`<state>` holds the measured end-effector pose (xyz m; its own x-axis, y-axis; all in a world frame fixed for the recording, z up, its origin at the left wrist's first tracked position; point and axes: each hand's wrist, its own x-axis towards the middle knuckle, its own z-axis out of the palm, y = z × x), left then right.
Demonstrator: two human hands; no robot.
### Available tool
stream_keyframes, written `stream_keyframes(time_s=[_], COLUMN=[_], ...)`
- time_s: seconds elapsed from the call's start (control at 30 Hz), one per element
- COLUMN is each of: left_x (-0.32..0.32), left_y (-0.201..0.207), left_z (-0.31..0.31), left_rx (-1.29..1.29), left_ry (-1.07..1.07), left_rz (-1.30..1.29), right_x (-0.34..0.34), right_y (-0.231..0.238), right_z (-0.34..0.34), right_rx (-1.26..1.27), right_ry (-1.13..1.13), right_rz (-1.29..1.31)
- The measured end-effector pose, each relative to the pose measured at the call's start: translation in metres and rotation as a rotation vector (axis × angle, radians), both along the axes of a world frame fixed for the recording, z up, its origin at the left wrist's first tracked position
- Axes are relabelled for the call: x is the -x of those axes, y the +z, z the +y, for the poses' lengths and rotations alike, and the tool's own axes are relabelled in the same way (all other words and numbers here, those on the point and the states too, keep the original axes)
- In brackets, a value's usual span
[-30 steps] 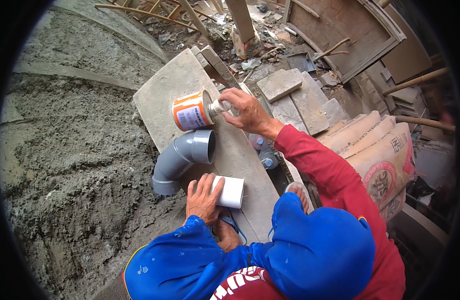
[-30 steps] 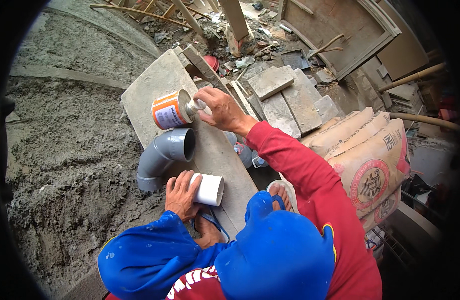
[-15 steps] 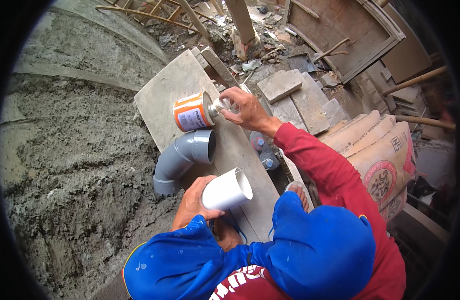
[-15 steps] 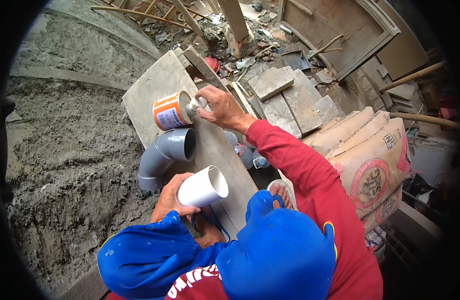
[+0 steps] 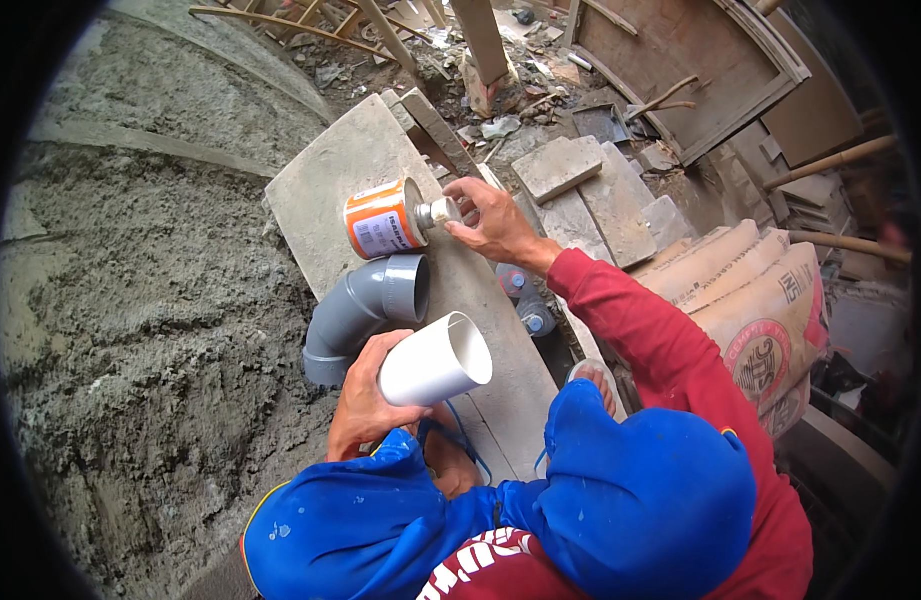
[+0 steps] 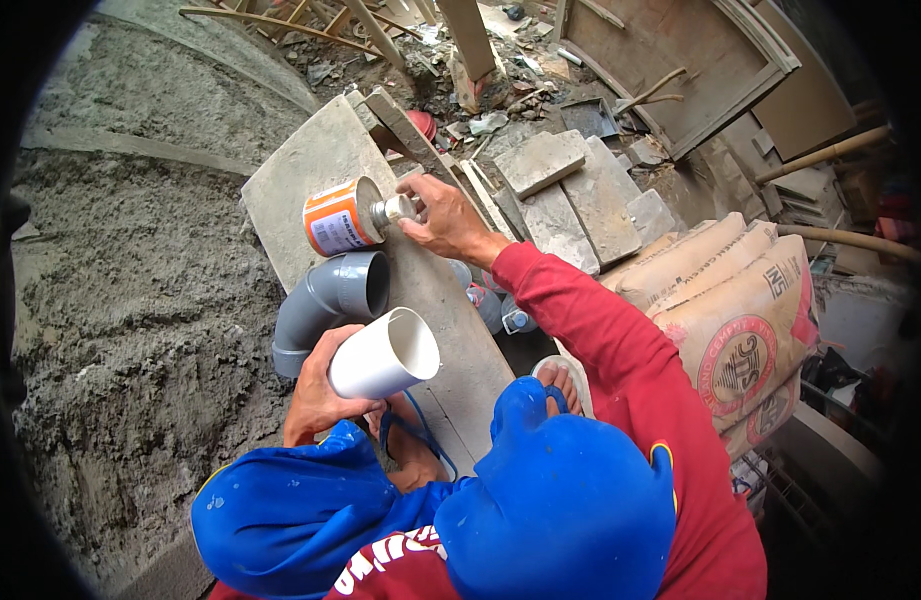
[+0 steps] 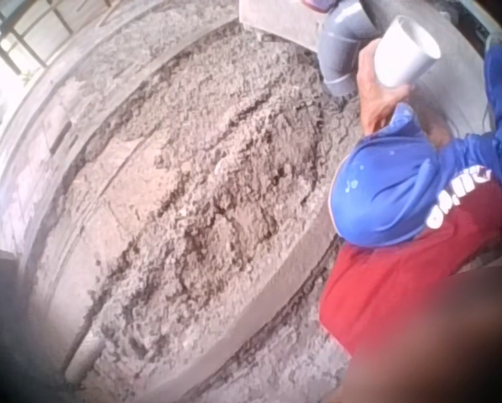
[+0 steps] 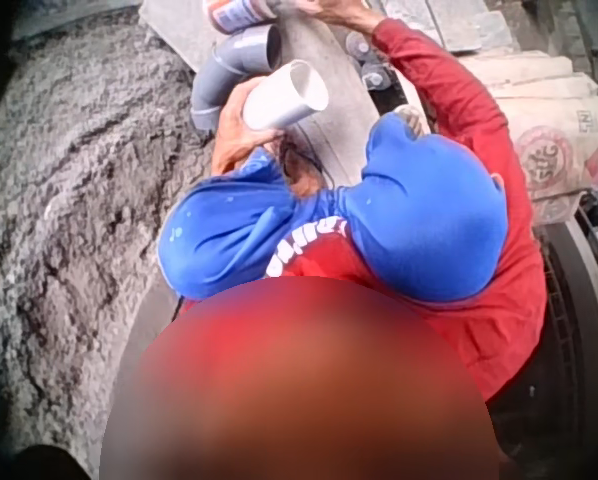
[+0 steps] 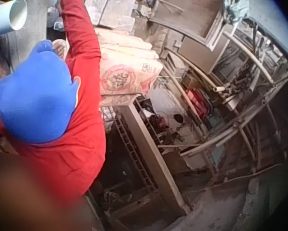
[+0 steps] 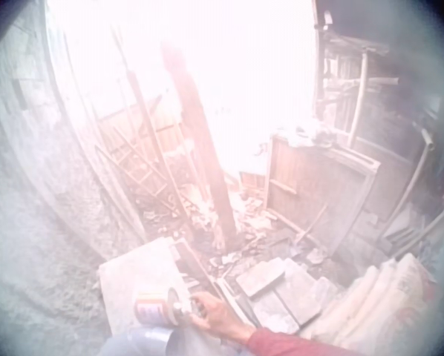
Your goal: The person assembles a plumbing joint by applying adhesive to the inside of a gray elbow fitting and the outside of a white pipe, then joining them together. The person holds the pieces, applies glue with a brush, and presses the parts to form a connection.
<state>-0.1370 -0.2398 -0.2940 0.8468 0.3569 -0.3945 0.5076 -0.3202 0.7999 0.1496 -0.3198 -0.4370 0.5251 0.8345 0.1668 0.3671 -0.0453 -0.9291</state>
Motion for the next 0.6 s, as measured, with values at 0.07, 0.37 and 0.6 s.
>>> stream_keyframes(time_s=[0.07,0.37,0.6], left_x=[0.001,0.006,0.004], left_y=[-0.002,0.005,0.009], left_z=[0.003,0.009,0.011], left_rx=[0.047,0.035,0.031], left_ry=[0.039,0.085,0.090], left_rz=[0.021,-0.013,-0.029], right_x=[0.004,0.008,0.009], right_y=[-0.001,-0.009,-0.013], right_z=[-0.001,-0.004,-0.008], right_rx=[-0.008,0.036,0.030], right_ry=[0.003,-0.054,-0.006], right_rz=[0.002,-0.160,-0.018])
